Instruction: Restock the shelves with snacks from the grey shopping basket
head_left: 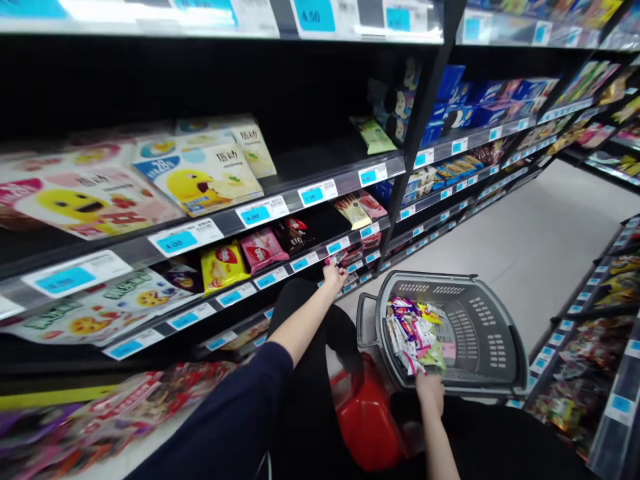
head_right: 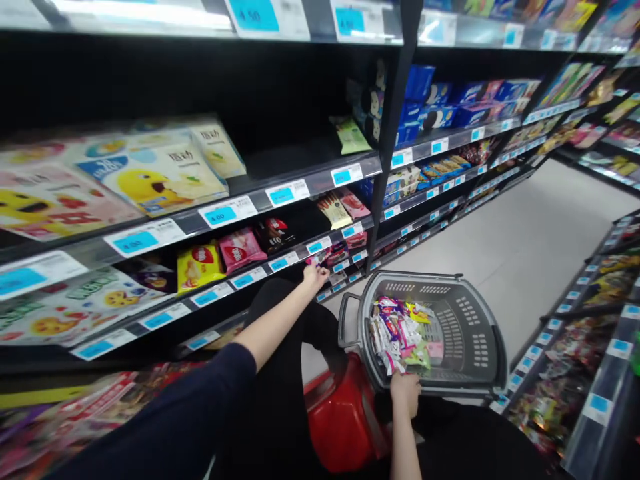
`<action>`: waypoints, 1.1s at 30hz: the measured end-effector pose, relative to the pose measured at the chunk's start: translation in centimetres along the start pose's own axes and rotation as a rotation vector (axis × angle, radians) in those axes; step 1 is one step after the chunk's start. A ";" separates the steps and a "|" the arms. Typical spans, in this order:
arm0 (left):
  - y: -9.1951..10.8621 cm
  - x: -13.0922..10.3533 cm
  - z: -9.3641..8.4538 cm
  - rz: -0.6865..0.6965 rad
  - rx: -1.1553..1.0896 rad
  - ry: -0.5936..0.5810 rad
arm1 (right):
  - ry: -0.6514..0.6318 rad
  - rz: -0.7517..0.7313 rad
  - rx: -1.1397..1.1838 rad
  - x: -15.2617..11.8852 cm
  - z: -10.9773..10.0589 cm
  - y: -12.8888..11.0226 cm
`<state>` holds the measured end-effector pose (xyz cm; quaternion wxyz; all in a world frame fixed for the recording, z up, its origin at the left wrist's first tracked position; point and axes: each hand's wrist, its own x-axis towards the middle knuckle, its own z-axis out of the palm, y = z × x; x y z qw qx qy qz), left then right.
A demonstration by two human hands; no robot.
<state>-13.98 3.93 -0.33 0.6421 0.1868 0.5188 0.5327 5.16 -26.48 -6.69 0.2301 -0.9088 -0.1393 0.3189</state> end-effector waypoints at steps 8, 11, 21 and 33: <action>-0.8 -13.4 -3.7 -0.281 -0.012 -0.274 | -0.179 -0.197 0.597 -1.6 -1.4 -4.0; -2.2 -17.5 -4.2 -0.321 0.043 -0.674 | -0.640 -0.167 1.037 -3.8 -2.8 -5.6; -3.7 -18.9 -3.8 -0.398 0.375 -1.076 | -0.822 -0.249 1.101 -5.2 -5.4 -5.9; -5.5 -18.5 -4.1 0.089 0.706 -0.950 | -0.675 -0.504 0.902 -5.6 -3.7 -6.1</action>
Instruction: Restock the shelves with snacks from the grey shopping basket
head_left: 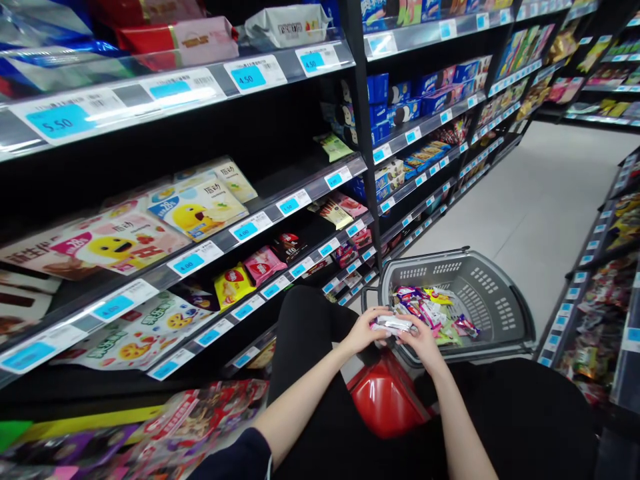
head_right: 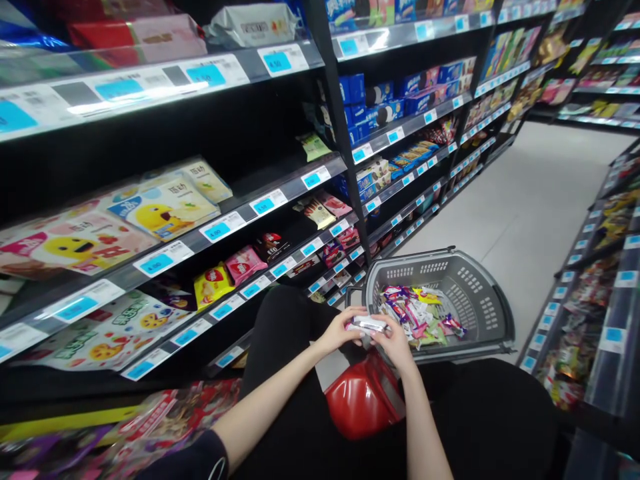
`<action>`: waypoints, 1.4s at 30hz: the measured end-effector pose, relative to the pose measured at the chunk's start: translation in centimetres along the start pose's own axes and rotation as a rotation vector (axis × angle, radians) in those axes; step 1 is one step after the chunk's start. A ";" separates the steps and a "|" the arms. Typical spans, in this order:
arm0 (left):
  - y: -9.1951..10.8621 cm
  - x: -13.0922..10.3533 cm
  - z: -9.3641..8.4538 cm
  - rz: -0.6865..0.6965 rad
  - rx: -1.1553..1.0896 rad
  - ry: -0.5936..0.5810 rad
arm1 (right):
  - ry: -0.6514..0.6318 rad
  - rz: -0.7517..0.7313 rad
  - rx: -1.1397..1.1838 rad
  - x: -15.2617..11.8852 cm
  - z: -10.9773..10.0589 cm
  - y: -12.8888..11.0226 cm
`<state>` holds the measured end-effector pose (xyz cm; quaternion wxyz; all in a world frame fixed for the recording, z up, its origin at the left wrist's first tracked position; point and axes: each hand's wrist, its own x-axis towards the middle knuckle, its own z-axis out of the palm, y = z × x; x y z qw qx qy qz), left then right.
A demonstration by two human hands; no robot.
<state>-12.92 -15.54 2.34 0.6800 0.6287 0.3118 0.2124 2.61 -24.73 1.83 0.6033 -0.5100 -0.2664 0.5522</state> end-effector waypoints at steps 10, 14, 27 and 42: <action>0.3 -0.1 -0.2 0.249 0.348 0.158 | 0.046 -0.025 0.033 0.4 0.7 1.6; 0.5 -0.3 0.1 0.233 0.415 0.175 | 0.092 0.026 0.021 0.5 0.9 1.8; -0.3 1.2 -1.0 -0.050 0.184 0.028 | 0.083 0.209 0.100 0.2 0.4 1.8; -0.1 0.2 -0.4 -0.104 0.001 0.094 | 0.034 0.150 0.160 0.0 0.3 1.4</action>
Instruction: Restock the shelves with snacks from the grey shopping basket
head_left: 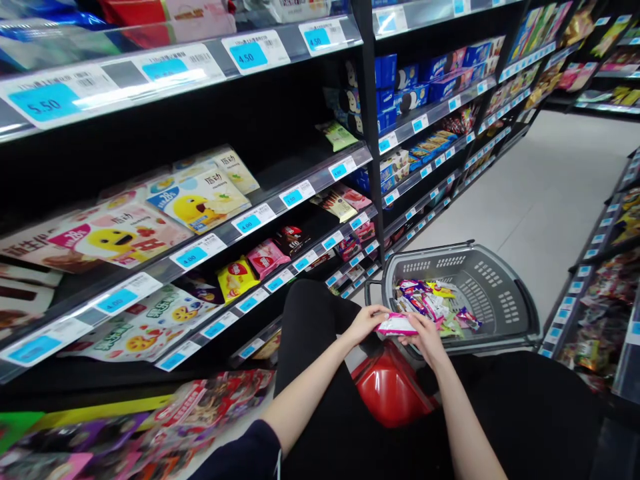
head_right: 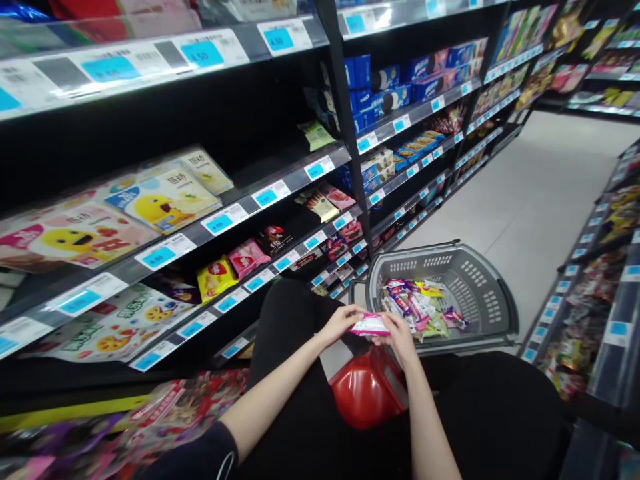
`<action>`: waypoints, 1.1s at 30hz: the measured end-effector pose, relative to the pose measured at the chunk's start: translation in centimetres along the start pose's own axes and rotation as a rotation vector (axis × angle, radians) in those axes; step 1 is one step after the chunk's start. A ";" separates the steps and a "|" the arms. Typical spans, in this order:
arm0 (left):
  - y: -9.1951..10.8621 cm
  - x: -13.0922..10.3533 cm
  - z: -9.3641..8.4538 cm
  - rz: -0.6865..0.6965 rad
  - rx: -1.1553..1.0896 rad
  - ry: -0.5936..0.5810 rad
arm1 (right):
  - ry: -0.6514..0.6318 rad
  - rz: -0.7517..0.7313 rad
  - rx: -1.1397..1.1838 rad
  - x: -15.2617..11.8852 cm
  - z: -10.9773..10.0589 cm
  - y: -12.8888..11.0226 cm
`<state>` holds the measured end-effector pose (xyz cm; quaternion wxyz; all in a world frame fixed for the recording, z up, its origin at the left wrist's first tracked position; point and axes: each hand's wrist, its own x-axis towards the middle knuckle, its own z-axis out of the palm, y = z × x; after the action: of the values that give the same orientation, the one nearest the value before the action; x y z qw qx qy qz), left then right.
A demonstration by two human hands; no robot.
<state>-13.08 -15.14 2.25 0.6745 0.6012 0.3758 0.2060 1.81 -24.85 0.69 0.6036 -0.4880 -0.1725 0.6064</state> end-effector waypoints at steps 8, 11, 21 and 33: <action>0.4 0.0 -0.5 0.015 0.097 -0.117 | -0.147 0.020 -0.088 -0.4 0.6 -0.2; 0.8 -0.2 -0.4 0.035 0.096 -0.197 | -0.112 0.004 -0.132 -0.4 0.7 0.1; 1.6 -1.0 0.1 0.357 0.822 -0.074 | 0.024 -0.104 -0.297 0.7 0.0 1.3; 1.3 -1.0 1.7 0.493 1.646 -0.187 | 0.303 -0.102 -0.542 0.6 1.1 2.4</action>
<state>-12.24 -16.73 3.75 -0.0110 0.9773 0.2073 -0.0417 -0.29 -24.37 -0.92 0.5003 -0.7066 -0.2601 0.4275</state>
